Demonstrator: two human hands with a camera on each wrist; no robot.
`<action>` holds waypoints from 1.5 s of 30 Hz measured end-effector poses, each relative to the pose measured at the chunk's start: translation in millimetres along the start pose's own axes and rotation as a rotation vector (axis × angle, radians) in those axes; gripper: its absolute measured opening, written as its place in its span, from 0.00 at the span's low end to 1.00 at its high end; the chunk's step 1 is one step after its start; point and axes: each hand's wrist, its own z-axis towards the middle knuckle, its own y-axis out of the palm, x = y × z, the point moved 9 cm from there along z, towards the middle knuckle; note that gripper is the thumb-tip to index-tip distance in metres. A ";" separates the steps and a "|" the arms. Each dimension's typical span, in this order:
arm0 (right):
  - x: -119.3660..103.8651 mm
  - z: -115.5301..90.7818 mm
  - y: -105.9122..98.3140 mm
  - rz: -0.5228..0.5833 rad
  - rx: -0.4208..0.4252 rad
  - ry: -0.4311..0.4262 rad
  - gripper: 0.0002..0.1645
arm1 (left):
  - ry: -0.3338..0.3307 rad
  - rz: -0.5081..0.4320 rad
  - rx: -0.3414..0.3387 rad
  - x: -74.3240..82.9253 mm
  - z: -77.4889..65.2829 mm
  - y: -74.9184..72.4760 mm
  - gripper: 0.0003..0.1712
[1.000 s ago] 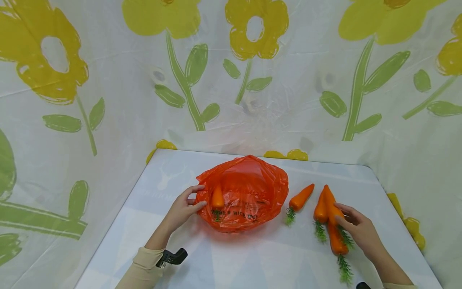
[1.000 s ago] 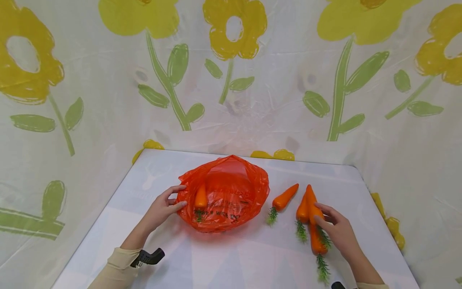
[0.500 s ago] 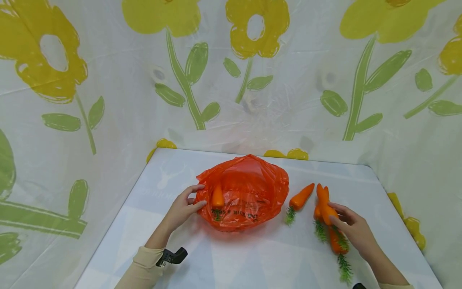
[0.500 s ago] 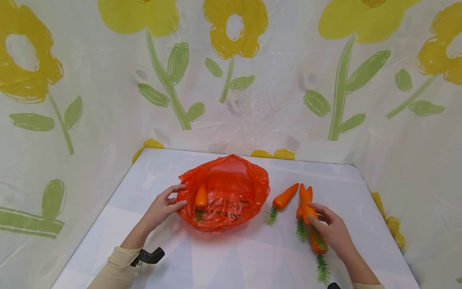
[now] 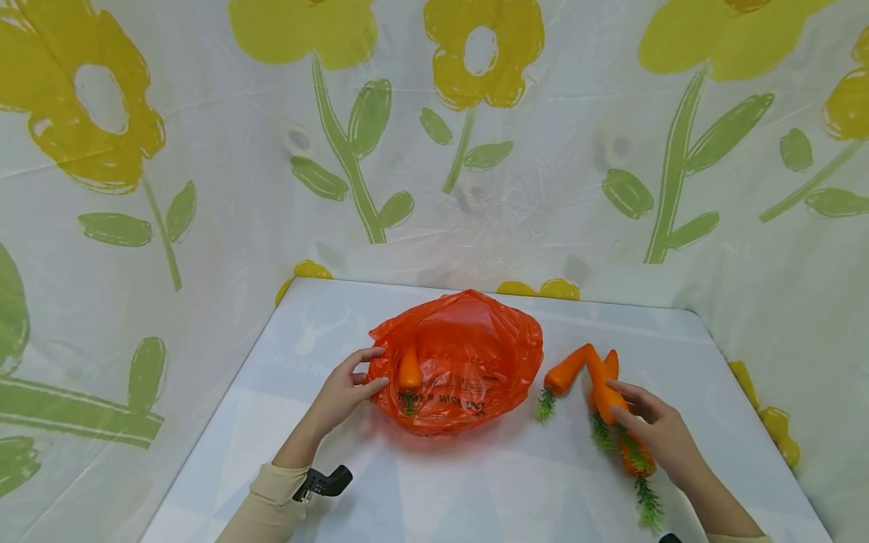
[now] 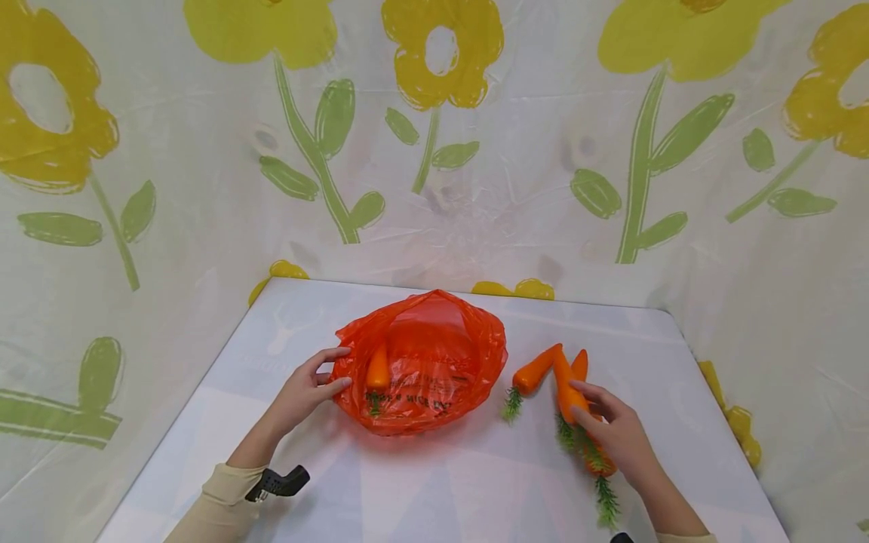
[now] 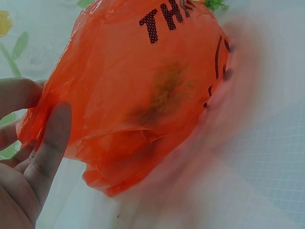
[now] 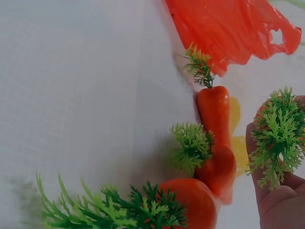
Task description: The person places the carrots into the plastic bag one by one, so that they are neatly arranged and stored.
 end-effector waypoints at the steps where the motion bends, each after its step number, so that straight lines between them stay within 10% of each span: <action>1: -1.2 -0.2 0.3 0.005 0.002 -0.007 0.32 | 0.001 0.000 0.000 0.2 0.2 0.0 0.34; 45: -38.1 -7.9 20.9 0.087 -0.037 -0.084 0.28 | 0.003 -0.027 -0.026 -2.0 -0.6 4.7 0.33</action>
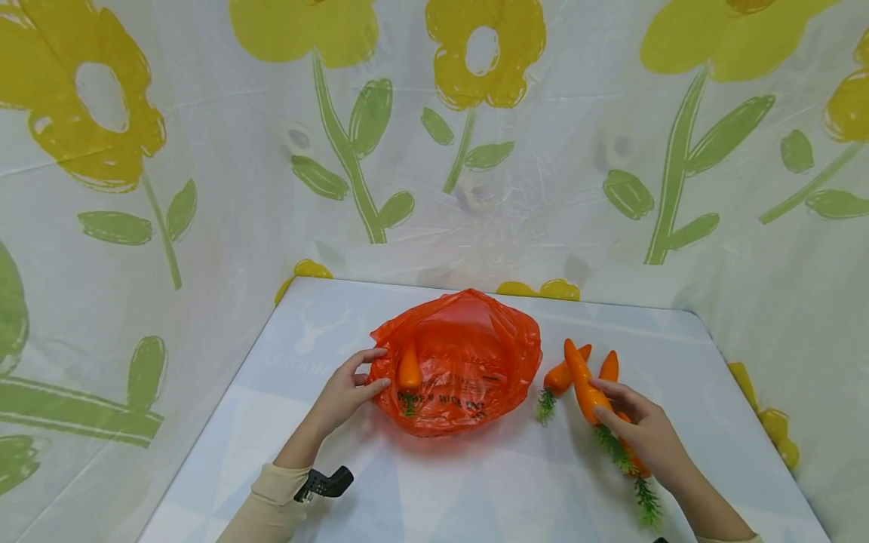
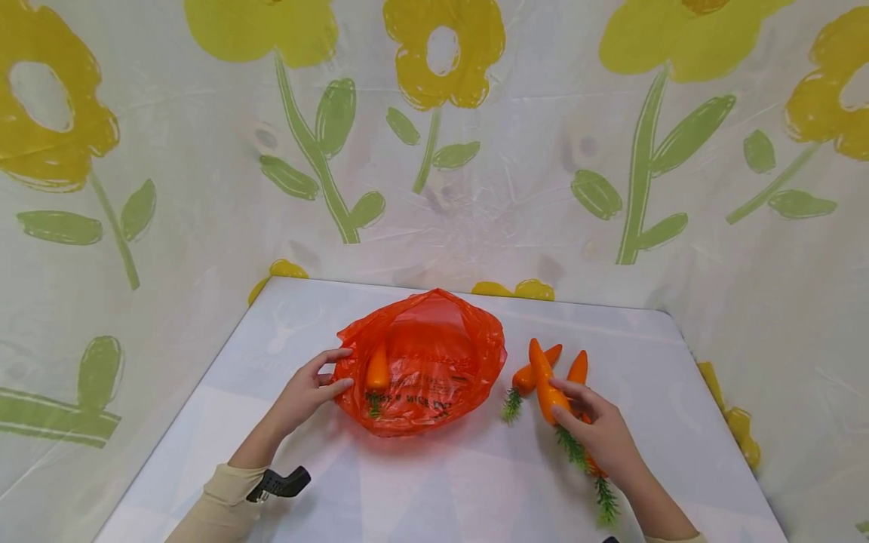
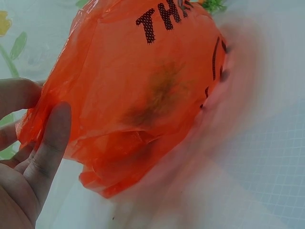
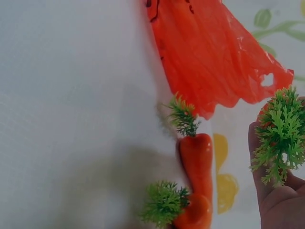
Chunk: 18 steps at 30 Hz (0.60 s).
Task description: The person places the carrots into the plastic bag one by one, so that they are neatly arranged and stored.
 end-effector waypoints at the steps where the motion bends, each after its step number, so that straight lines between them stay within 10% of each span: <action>1: -1.2 0.2 0.2 -0.001 0.000 -0.005 0.28 | -0.002 0.001 0.002 0.0 -0.1 -0.1 0.33; 18: -23.6 0.8 3.0 0.036 -0.017 -0.074 0.26 | 0.032 -0.017 -0.014 3.3 0.8 1.2 0.33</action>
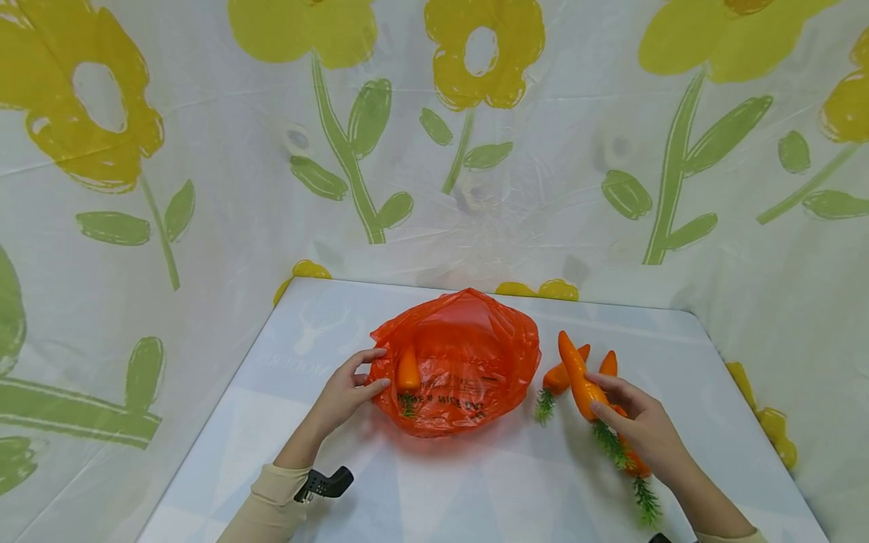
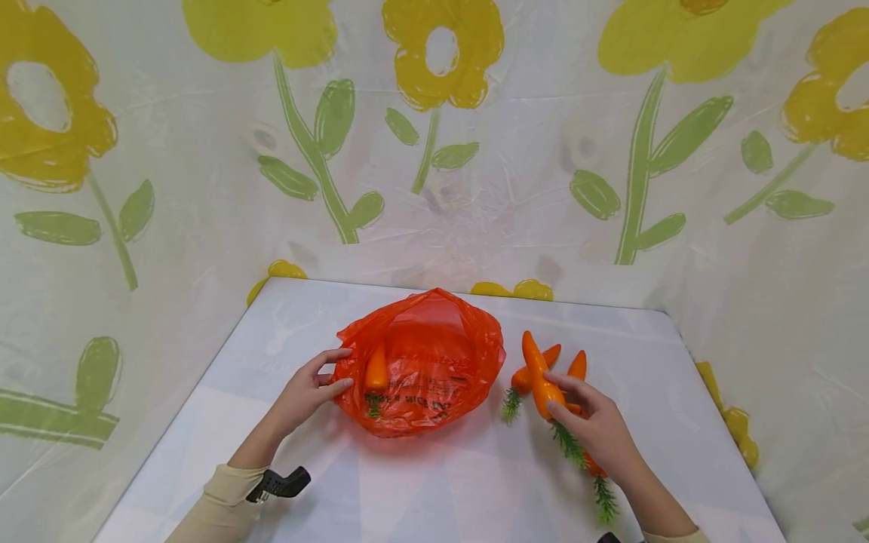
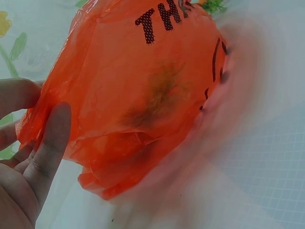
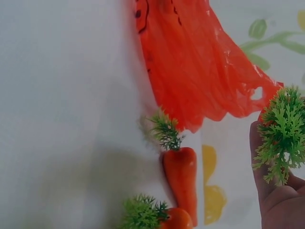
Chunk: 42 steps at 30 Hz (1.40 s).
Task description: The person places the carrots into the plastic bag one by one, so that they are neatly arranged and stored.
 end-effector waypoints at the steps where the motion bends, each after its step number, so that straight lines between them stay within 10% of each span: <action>1: -1.1 0.1 0.2 0.001 -0.001 -0.007 0.26 | 0.002 0.002 0.000 0.1 0.0 0.0 0.33; 42: -45.4 6.3 8.8 0.039 -0.038 -0.071 0.25 | -0.006 0.020 0.000 1.2 1.9 2.6 0.32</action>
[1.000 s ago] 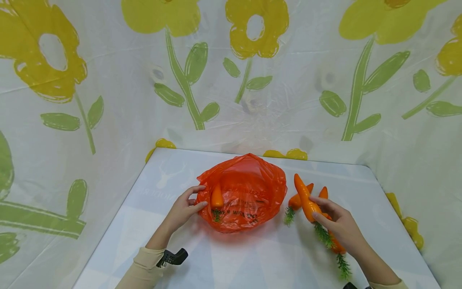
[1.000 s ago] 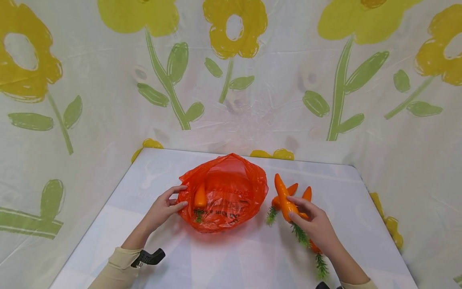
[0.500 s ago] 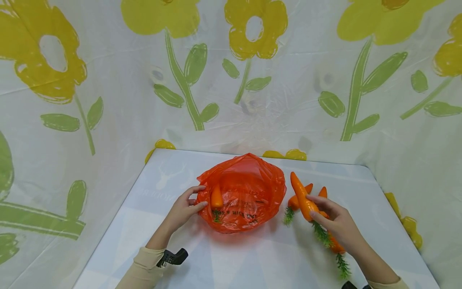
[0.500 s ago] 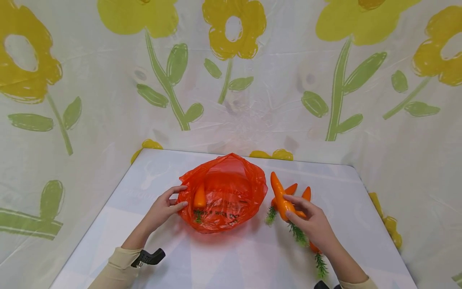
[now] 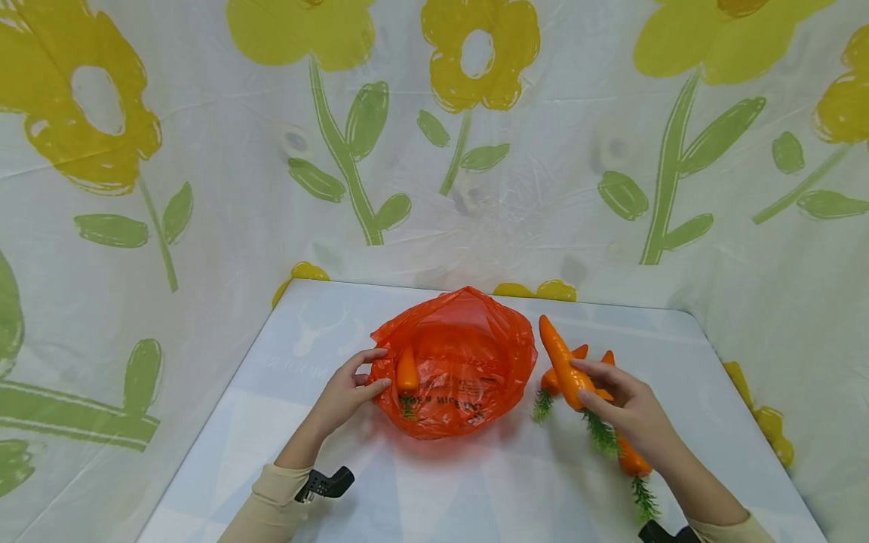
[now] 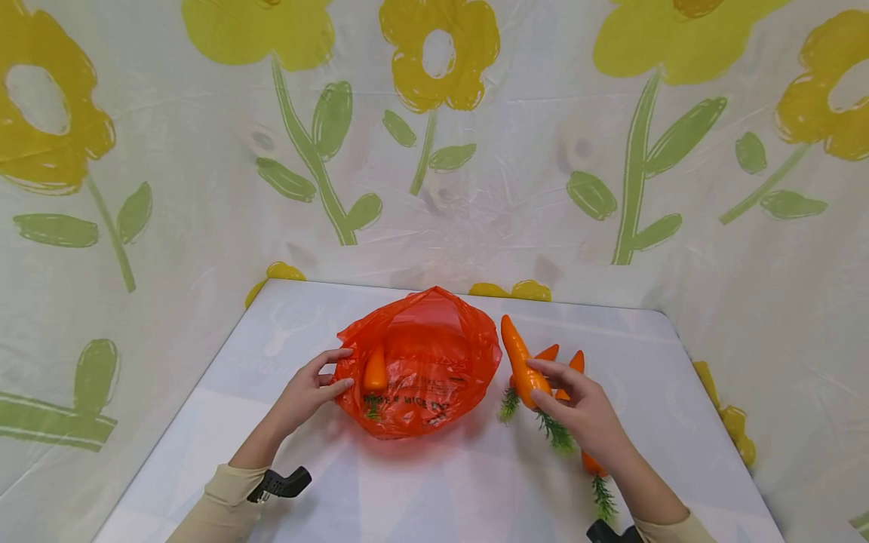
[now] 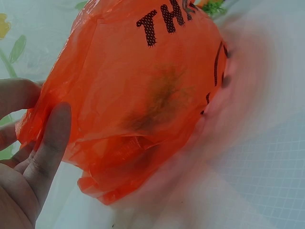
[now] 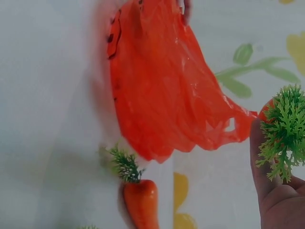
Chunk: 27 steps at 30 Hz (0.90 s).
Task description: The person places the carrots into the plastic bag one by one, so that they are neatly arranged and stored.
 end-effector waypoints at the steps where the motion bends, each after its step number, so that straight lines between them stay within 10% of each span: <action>1: -0.6 0.7 0.6 -0.003 -0.002 0.000 0.25 | 0.000 0.000 0.000 -0.3 0.0 0.0 0.32; 27: -13.4 22.2 23.9 0.078 -0.085 -0.119 0.25 | -0.001 -0.002 0.001 -0.9 -0.8 -0.1 0.32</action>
